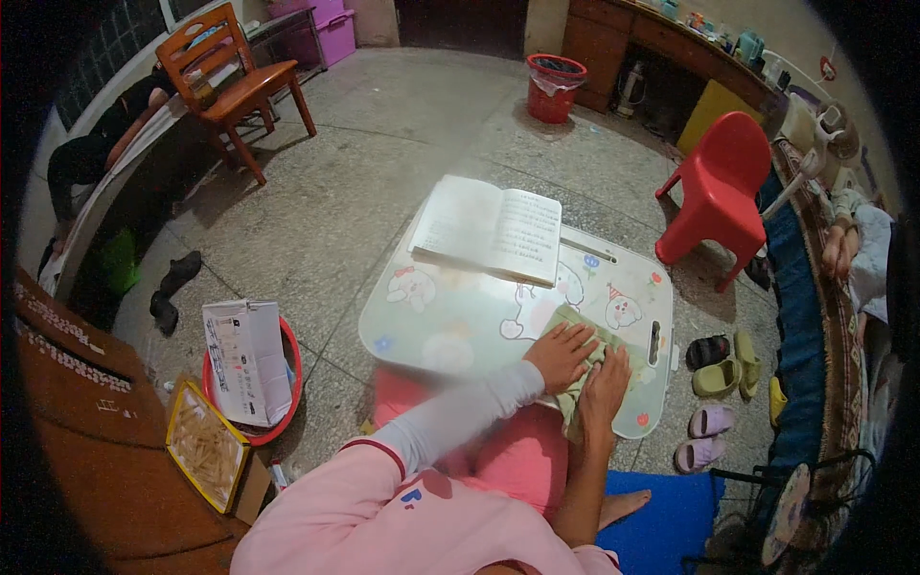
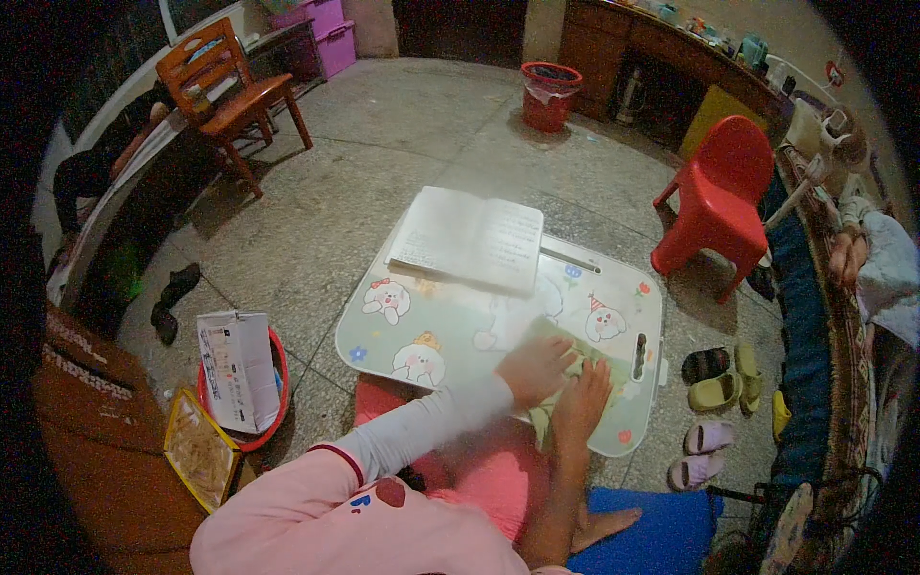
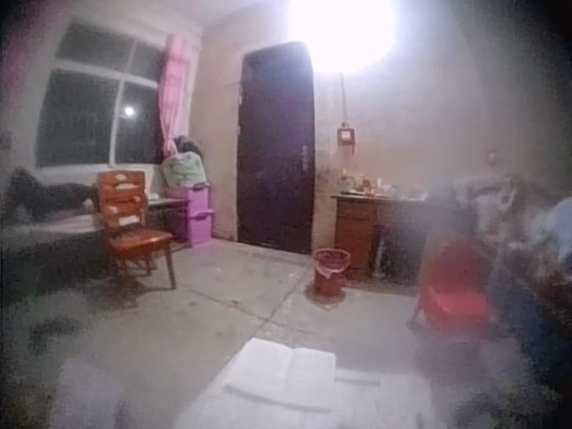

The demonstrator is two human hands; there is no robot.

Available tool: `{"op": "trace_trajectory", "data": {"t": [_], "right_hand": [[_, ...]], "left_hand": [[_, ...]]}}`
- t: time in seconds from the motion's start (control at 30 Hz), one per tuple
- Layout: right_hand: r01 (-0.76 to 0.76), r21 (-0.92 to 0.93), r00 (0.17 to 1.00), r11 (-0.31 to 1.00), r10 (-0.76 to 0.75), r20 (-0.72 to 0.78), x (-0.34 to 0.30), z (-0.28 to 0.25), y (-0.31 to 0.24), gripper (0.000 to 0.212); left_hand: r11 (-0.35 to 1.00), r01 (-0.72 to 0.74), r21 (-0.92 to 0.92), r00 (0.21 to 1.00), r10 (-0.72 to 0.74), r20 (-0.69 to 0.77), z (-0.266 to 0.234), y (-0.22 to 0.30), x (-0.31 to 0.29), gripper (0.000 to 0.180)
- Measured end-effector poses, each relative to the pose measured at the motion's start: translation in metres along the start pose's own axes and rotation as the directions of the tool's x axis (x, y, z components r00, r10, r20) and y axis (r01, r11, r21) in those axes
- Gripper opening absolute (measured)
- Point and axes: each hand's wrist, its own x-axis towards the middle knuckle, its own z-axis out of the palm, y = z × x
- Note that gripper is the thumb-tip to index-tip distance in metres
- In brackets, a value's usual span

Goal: The person cleans the small table by repeatedly wiping its surface with a cloth.

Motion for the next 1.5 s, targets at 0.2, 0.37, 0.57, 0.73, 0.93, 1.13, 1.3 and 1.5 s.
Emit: {"op": "trace_trajectory", "data": {"t": [0.2, 0.37, 0.57, 0.73, 0.93, 1.13, 1.3, 1.5], "right_hand": [[0.068, -0.042, 0.998, 0.997, -0.067, 0.023, 0.017, 0.012, -0.039, 0.036], [0.182, 0.015, 0.983, 0.983, -0.182, -0.002, 0.022, 0.045, -0.077, 0.038], [0.216, 0.077, 0.959, 0.973, -0.226, 0.171, 0.027, 0.052, -0.163, 0.040], [0.472, 0.097, 0.879, 0.876, -0.460, -0.123, 0.011, 0.086, -0.193, 0.039], [0.452, 0.252, 0.856, 0.856, -0.496, 0.148, 0.003, 0.100, -0.196, 0.036], [0.493, 0.280, 0.851, 0.824, -0.523, 0.039, -0.022, 0.094, -0.180, 0.031], [-0.026, 0.401, 0.874, 0.916, -0.174, 0.453, -0.025, 0.061, -0.166, 0.033], [0.335, 0.263, 0.934, 0.905, -0.355, 0.032, -0.035, 0.026, -0.100, 0.035]], "left_hand": [[0.982, 0.184, -0.029, 0.981, -0.186, -0.050, -0.019, -0.031, -0.014, 0.024], [0.972, 0.199, 0.126, 0.934, -0.227, 0.274, -0.065, -0.064, -0.045, 0.044], [0.895, 0.396, 0.205, 0.864, -0.439, 0.249, -0.136, -0.084, -0.079, 0.040], [0.788, 0.499, 0.360, 0.683, -0.614, 0.396, -0.196, -0.072, -0.089, 0.044], [0.707, 0.574, 0.412, 0.664, -0.697, 0.271, -0.190, -0.059, -0.124, 0.047], [0.652, 0.592, 0.474, 0.602, -0.748, 0.279, -0.174, -0.031, -0.142, 0.052], [0.681, 0.632, 0.369, 0.581, -0.732, 0.356, -0.148, -0.026, -0.137, 0.052], [0.829, 0.507, 0.235, 0.760, -0.559, 0.333, -0.108, -0.007, -0.099, 0.044]]}}
